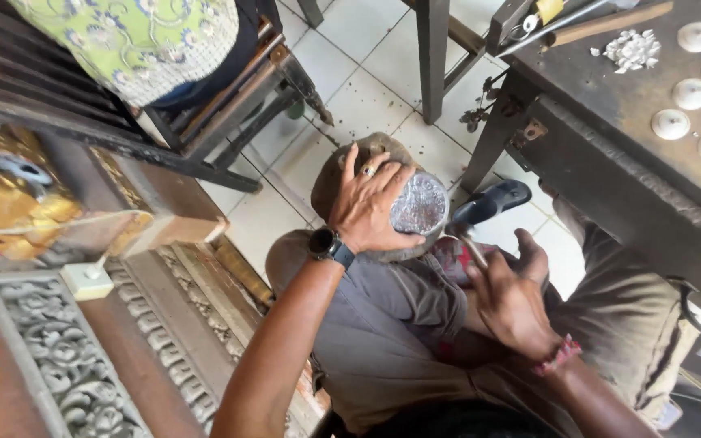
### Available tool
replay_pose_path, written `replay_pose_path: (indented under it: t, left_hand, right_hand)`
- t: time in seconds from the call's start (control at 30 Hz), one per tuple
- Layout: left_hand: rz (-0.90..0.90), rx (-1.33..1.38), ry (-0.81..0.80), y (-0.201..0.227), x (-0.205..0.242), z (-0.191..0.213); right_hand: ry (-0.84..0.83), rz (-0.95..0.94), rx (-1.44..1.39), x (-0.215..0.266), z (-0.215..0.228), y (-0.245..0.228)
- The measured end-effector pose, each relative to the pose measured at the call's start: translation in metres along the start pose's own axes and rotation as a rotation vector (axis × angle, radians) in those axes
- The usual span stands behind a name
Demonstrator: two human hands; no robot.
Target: Hammering a silver strip against a rounded anvil to shape it.
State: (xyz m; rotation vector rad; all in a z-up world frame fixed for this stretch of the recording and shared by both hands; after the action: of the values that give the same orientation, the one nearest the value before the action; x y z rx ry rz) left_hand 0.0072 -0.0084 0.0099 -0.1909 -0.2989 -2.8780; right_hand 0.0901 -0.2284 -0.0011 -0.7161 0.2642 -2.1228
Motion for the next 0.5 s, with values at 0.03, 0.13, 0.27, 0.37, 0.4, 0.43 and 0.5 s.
replay_pose_path:
  t: [0.03,0.13,0.27,0.37,0.4,0.43,0.5]
  left_hand:
    - [-0.003,-0.061,0.035,-0.001,-0.002,-0.003]
    - [-0.012,-0.120,0.095,0.008,0.000,0.001]
    - [-0.018,-0.126,0.189,0.016,-0.001,0.005]
    - [-0.015,-0.158,0.154,0.021,-0.006,0.006]
    - [-0.017,-0.161,0.140,0.022,-0.007,0.006]
    - [-0.021,-0.161,0.136,0.022,-0.009,0.006]
    - [-0.024,-0.161,0.120,0.021,-0.011,0.005]
  right_hand:
    - [0.036,0.082,-0.201,0.003,-0.003,0.009]
    - [0.060,0.159,-0.505,0.012,-0.002,0.018]
    - [-0.034,-0.154,-0.473,-0.002,-0.097,0.085]
    - [-0.050,-0.113,-0.478,-0.016,-0.093,0.081]
    - [-0.057,-0.117,-0.490,-0.018,-0.090,0.079]
    - [-0.059,-0.074,-0.586,-0.023,-0.085,0.078]
    - [-0.068,-0.036,-0.688,-0.028,-0.082,0.078]
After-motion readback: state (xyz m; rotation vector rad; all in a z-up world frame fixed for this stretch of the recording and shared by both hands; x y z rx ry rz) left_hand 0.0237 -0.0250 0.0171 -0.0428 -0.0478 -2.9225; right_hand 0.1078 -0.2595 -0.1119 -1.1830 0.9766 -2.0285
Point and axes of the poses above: each hand's wrist, its own x-axis away from the middle knuckle, its own z-axis out of the back of the hand, y = z × x, the point moved 1 cm from there along -x, towards the middle knuckle, and after that the axes turned 12 degrees about -y, right-handed, at the moved point
